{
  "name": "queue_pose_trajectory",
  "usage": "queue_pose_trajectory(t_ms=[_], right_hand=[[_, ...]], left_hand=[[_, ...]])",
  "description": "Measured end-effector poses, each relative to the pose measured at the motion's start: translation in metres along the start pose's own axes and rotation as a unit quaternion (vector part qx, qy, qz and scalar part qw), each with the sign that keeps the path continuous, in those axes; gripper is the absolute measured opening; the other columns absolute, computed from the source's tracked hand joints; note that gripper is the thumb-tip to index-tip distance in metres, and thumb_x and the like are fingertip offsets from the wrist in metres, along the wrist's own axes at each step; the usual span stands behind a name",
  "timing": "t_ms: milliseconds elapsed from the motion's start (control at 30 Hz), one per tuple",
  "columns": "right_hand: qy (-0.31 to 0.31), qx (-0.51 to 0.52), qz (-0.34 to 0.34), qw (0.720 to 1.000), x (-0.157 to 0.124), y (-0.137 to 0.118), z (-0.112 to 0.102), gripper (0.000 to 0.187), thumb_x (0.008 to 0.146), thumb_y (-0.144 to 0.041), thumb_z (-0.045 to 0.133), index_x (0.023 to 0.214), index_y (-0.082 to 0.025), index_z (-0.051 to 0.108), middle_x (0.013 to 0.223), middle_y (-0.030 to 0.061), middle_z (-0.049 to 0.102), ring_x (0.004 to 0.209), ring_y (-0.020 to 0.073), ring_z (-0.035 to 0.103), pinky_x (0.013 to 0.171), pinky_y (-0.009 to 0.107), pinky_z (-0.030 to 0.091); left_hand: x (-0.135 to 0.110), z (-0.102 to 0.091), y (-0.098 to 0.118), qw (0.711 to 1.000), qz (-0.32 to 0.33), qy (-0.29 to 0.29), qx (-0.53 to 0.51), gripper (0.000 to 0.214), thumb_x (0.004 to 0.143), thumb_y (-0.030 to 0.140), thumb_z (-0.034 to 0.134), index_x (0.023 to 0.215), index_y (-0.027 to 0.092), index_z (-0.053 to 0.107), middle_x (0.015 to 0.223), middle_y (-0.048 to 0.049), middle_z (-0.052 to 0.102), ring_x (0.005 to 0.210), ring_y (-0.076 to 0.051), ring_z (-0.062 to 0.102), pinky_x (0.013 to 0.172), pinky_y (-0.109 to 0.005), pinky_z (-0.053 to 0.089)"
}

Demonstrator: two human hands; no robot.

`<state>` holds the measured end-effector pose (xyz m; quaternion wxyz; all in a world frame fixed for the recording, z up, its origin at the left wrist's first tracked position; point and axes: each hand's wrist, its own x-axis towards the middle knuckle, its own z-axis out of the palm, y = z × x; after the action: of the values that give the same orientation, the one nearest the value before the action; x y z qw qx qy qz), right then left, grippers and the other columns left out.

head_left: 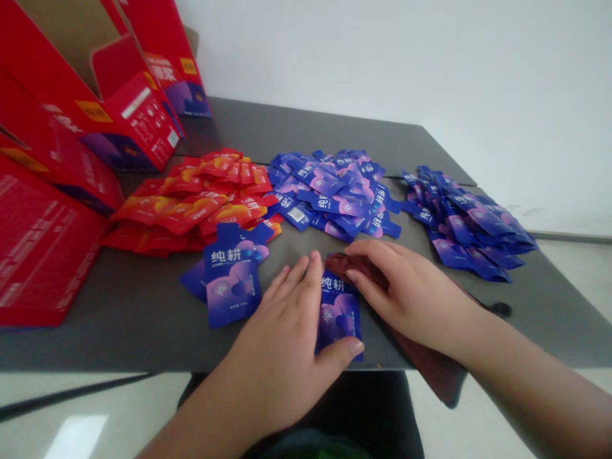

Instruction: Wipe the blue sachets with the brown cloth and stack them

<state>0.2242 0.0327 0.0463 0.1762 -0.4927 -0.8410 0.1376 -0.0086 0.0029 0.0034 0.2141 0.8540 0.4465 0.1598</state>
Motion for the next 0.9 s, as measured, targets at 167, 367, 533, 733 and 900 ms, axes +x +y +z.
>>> queue_pose_trajectory(t_ms=[167, 367, 533, 733, 900], right_hand=[[-0.101, 0.108, -0.064, 0.987, -0.014, -0.023, -0.012, 0.012, 0.111, -0.027, 0.059, 0.121, -0.029, 0.065, 0.117, 0.0006, 0.073, 0.106, 0.0182, 0.067, 0.096, 0.033, 0.05], [-0.168, 0.059, -0.094, 0.979, -0.008, -0.019, 0.006, 0.019, 0.112, -0.03, 0.057, 0.099, -0.024, 0.071, 0.103, 0.0043, 0.067, 0.097, 0.0239, 0.059, 0.09, 0.042, 0.045], [-0.149, 0.024, -0.096, 0.984, 0.005, -0.006, 0.007, 0.018, 0.112, -0.027, 0.056, 0.105, -0.022, 0.071, 0.103, 0.0064, 0.065, 0.098, 0.025, 0.06, 0.089, 0.041, 0.046], [-0.094, -0.046, -0.049, 0.993, 0.017, 0.011, 0.012, 0.015, 0.11, -0.025, 0.055, 0.104, -0.02, 0.068, 0.099, 0.0069, 0.064, 0.094, 0.0249, 0.063, 0.085, 0.039, 0.048], [-0.034, -0.047, 0.012, 0.998, 0.019, 0.019, 0.01, 0.01, 0.107, -0.028, 0.06, 0.11, -0.021, 0.067, 0.102, 0.0071, 0.072, 0.093, 0.0246, 0.068, 0.081, 0.037, 0.05]], left_hand=[[0.003, 0.008, -0.001, 1.0, 0.015, 0.009, 0.005, 0.11, 0.094, 0.047, 0.08, 0.172, 0.013, 0.011, 0.175, -0.0266, 0.036, 0.164, -0.038, 0.036, 0.133, -0.064, 0.034], [0.004, 0.009, -0.003, 1.0, 0.004, 0.011, -0.015, 0.13, 0.089, 0.049, 0.087, 0.174, 0.017, -0.005, 0.175, -0.0238, 0.039, 0.163, -0.039, 0.036, 0.132, -0.064, 0.037], [0.005, 0.007, -0.001, 1.0, -0.014, 0.013, -0.01, 0.13, 0.084, 0.049, 0.092, 0.173, 0.014, 0.004, 0.173, -0.0258, 0.04, 0.161, -0.043, 0.04, 0.131, -0.064, 0.039], [0.004, 0.007, -0.001, 1.0, -0.017, 0.016, 0.004, 0.124, 0.085, 0.056, 0.089, 0.17, 0.007, 0.014, 0.175, -0.0319, 0.03, 0.16, -0.044, 0.04, 0.131, -0.063, 0.039], [0.001, 0.008, -0.001, 1.0, -0.001, 0.011, 0.007, 0.145, 0.074, 0.069, 0.093, 0.172, 0.007, 0.005, 0.175, -0.0317, 0.032, 0.164, -0.042, 0.035, 0.134, -0.062, 0.033]])
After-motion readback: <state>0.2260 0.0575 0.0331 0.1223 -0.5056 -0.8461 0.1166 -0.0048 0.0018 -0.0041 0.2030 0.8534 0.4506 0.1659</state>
